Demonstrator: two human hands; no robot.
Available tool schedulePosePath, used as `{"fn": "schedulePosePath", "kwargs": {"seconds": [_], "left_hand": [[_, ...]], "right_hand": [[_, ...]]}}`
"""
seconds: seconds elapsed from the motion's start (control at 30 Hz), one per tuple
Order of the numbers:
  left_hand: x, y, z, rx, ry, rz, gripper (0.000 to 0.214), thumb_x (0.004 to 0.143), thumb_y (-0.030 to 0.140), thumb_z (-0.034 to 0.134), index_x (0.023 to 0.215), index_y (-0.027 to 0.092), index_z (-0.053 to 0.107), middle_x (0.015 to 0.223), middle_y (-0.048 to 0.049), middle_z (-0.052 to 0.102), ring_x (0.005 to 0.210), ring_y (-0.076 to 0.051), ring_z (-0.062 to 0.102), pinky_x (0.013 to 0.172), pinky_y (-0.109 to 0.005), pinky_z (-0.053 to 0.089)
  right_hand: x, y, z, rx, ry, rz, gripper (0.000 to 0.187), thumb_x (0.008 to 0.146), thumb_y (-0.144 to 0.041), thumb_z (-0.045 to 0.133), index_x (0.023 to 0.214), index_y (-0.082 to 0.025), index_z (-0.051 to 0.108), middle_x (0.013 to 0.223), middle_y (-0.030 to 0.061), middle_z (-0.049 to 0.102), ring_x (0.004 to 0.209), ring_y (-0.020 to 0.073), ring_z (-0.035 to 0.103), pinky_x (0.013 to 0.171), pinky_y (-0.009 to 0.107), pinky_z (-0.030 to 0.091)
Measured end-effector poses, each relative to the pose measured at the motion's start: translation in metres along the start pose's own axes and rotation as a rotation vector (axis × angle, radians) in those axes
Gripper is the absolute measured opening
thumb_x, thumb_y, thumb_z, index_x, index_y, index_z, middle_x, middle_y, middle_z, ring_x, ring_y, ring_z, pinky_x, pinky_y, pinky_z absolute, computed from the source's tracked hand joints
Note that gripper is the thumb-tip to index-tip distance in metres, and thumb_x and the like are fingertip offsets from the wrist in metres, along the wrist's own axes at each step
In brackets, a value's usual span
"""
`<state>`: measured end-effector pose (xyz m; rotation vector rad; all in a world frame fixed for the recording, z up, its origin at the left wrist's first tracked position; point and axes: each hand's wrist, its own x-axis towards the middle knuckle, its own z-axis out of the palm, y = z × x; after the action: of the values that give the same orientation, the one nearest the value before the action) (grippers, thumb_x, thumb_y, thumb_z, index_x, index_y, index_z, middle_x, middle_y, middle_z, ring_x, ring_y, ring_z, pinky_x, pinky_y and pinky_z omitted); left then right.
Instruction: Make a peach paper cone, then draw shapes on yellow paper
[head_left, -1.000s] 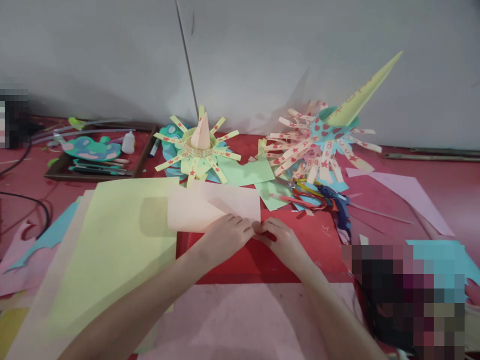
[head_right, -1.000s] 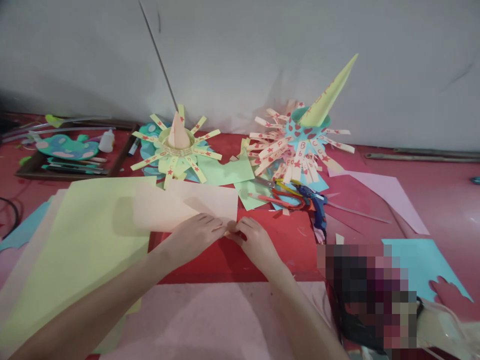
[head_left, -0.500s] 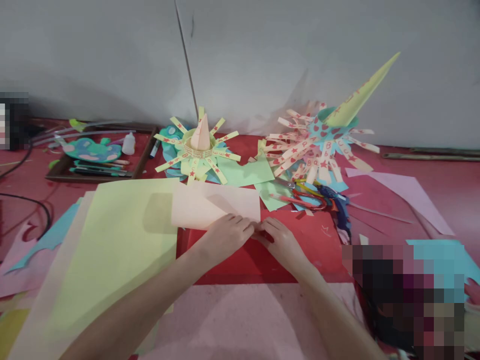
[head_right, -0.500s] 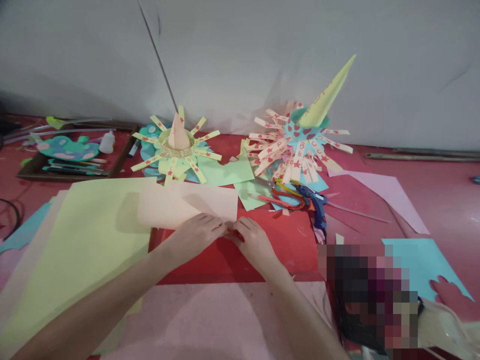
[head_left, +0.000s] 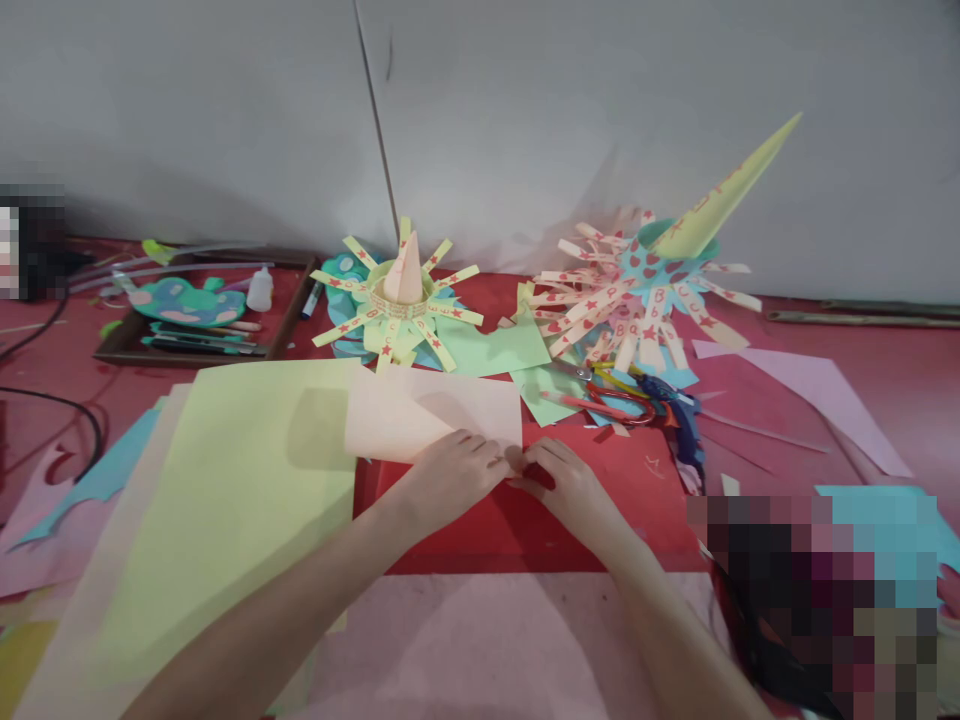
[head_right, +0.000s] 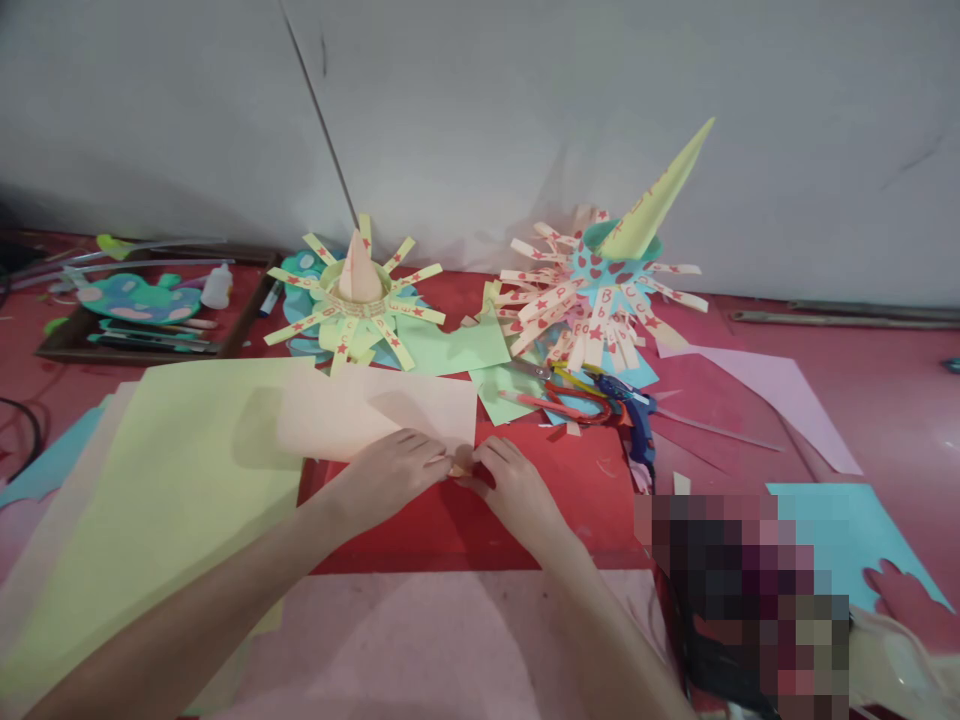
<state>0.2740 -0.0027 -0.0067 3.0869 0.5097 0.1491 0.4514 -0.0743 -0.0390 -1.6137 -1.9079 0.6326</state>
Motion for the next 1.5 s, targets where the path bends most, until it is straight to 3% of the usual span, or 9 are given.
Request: {"fn": "schedulePosePath", "kwargs": {"seconds": [0.37,0.6,1.0,1.23,1.5], "left_hand": [[0.002,0.003,0.000,0.070,0.015,0.006,0.016,0.077,0.003,0.044,0.079,0.013,0.057,0.074,-0.0027,0.060,0.068,-0.016,0.058,0.063,-0.027,0.043],[0.003,0.003,0.004,0.058,0.099,0.058,0.020,0.082,0.007,0.042,0.096,0.012,0.055,0.083,-0.0039,0.061,0.078,-0.017,0.058,0.071,-0.030,0.043],[0.004,0.004,0.006,0.037,0.104,0.084,0.018,0.081,0.005,0.043,0.087,0.012,0.058,0.079,-0.0031,0.061,0.073,-0.016,0.058,0.066,-0.029,0.045],[0.004,0.004,0.008,0.022,0.084,0.070,0.017,0.082,0.008,0.043,0.089,0.012,0.058,0.082,-0.0038,0.062,0.076,-0.016,0.058,0.069,-0.029,0.045],[0.004,0.002,0.008,0.020,0.090,0.071,0.021,0.084,0.008,0.040,0.096,0.013,0.056,0.088,-0.0038,0.062,0.079,-0.015,0.058,0.073,-0.029,0.045]], "right_hand": [[0.000,-0.002,0.000,0.016,0.000,0.022,0.006,0.080,-0.022,0.056,0.075,-0.020,0.053,0.078,0.0019,0.054,0.076,0.0163,0.051,0.067,0.028,0.043],[0.000,-0.001,0.000,0.024,-0.011,0.021,0.005,0.080,-0.017,0.056,0.076,-0.020,0.054,0.079,0.0028,0.055,0.076,0.0174,0.052,0.068,0.029,0.044],[-0.001,0.000,-0.015,0.150,-0.107,0.036,0.009,0.079,-0.015,0.056,0.084,-0.022,0.059,0.087,0.0019,0.057,0.083,0.0149,0.056,0.075,0.029,0.046],[-0.002,0.000,-0.010,0.073,-0.065,0.016,0.003,0.078,-0.018,0.058,0.078,-0.020,0.056,0.082,0.0027,0.057,0.078,0.0163,0.055,0.070,0.029,0.045],[-0.001,-0.001,0.002,-0.050,0.001,0.027,0.010,0.079,-0.019,0.057,0.072,-0.020,0.050,0.076,0.0018,0.055,0.073,0.0164,0.051,0.064,0.028,0.042]]}}
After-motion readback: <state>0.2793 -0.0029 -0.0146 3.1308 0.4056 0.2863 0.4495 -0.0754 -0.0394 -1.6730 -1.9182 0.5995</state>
